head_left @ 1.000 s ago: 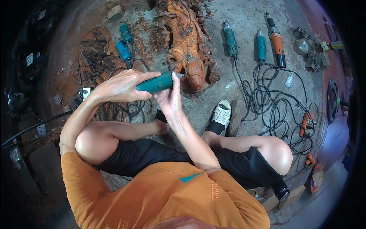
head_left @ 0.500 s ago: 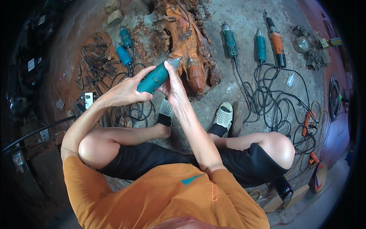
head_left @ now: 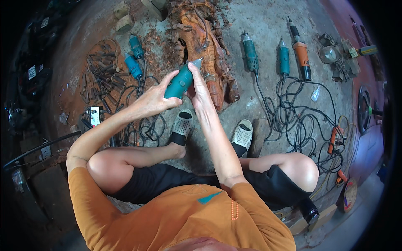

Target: The person sits on the floor and uses a green rotary tool to carve a large piece of wood. They hold the tool with both hands and carefully shape the wood surface, producing wood shavings.

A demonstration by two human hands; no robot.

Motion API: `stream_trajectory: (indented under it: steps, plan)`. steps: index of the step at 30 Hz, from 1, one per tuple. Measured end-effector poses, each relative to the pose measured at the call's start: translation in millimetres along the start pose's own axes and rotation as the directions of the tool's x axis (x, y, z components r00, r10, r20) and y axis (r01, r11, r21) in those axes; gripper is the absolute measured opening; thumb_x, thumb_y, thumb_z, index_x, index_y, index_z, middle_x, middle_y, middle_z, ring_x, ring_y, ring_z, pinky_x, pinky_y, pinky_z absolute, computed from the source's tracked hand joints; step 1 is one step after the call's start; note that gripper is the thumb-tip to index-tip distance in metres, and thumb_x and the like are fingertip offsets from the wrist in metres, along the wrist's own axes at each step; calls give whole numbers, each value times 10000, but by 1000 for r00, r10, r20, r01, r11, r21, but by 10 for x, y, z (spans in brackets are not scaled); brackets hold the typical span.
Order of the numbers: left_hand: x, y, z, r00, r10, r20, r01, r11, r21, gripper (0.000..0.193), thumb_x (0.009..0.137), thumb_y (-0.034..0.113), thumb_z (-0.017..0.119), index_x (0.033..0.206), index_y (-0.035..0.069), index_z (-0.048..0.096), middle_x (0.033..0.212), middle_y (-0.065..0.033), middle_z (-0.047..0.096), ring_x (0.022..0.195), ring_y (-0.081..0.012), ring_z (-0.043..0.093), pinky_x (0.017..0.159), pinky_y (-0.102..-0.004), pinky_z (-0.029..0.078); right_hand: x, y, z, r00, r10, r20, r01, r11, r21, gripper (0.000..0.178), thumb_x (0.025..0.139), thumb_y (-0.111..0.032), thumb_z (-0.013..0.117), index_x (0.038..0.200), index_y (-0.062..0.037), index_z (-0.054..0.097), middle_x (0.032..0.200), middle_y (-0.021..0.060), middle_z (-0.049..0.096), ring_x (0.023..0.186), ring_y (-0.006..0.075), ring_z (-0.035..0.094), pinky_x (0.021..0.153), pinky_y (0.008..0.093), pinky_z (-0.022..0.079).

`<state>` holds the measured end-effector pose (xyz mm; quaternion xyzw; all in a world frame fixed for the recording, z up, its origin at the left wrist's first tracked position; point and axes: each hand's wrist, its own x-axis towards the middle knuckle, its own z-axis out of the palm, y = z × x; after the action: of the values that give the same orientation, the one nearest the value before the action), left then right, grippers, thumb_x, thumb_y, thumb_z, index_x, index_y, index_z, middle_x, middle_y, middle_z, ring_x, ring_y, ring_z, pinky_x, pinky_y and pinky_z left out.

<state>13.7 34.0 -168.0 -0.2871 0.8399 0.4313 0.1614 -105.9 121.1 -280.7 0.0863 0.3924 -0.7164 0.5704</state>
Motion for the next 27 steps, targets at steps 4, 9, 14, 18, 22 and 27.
stream_trajectory:
  steps: [4, 9, 14, 18, 22, 27]
  plan:
    - [45, -43, 118, 999, -50, 7, 50, 993, -107, 976, 813, 398, 707, 1587, 133, 174, 1429, -298, 479, 1245, -419, 560, 1057, -460, 427, 107, 38, -82, 1000, -14, -2, 14, 1000, -14, 488, 858, -592, 713, 1024, -150, 590, 850, -30, 573, 751, 98, 566, 639, 278, 451]
    - [84, -61, 225, 999, -41, -23, 38, 990, -134, 1026, 813, 429, 737, 1590, 113, 146, 1432, -308, 472, 1245, -433, 565, 1046, -468, 443, 144, 41, -117, 999, -47, -7, 47, 999, -22, 509, 861, -588, 707, 1001, -115, 579, 839, -14, 566, 746, 105, 574, 651, 285, 466]
    - [107, -125, 324, 999, -15, -36, 9, 986, -165, 1106, 793, 444, 769, 1594, 56, 112, 1417, -326, 484, 1283, -422, 543, 1066, -449, 432, 166, 30, -189, 999, -41, 22, 43, 996, -83, 494, 872, -566, 690, 1000, -102, 581, 859, -1, 563, 770, 110, 577, 679, 289, 474]
    - [81, -134, 339, 997, -76, -11, 73, 985, -156, 1138, 773, 432, 775, 1592, 24, 99, 1392, -316, 510, 1238, -397, 582, 1044, -435, 447, 155, 69, -147, 996, -88, -12, 86, 991, -105, 468, 871, -544, 685, 971, -97, 586, 822, -9, 548, 731, 117, 568, 658, 300, 469]
    - [38, 21, 258, 974, -188, 126, 218, 927, -305, 1087, 796, 367, 751, 1609, 53, 100, 1442, -291, 458, 1318, -352, 498, 1077, -429, 398, 133, 38, -150, 996, -89, -9, 86, 984, -158, 480, 867, -550, 686, 967, -90, 591, 822, -4, 563, 721, 120, 571, 647, 301, 467]
    - [-18, 86, 262, 972, -216, 97, 234, 935, -268, 1082, 789, 338, 739, 1610, 49, 97, 1463, -303, 441, 1334, -352, 485, 1097, -420, 373, 109, 66, -178, 999, -54, 8, 54, 983, -177, 488, 866, -549, 684, 986, -82, 607, 846, 8, 587, 736, 122, 578, 653, 296, 465]
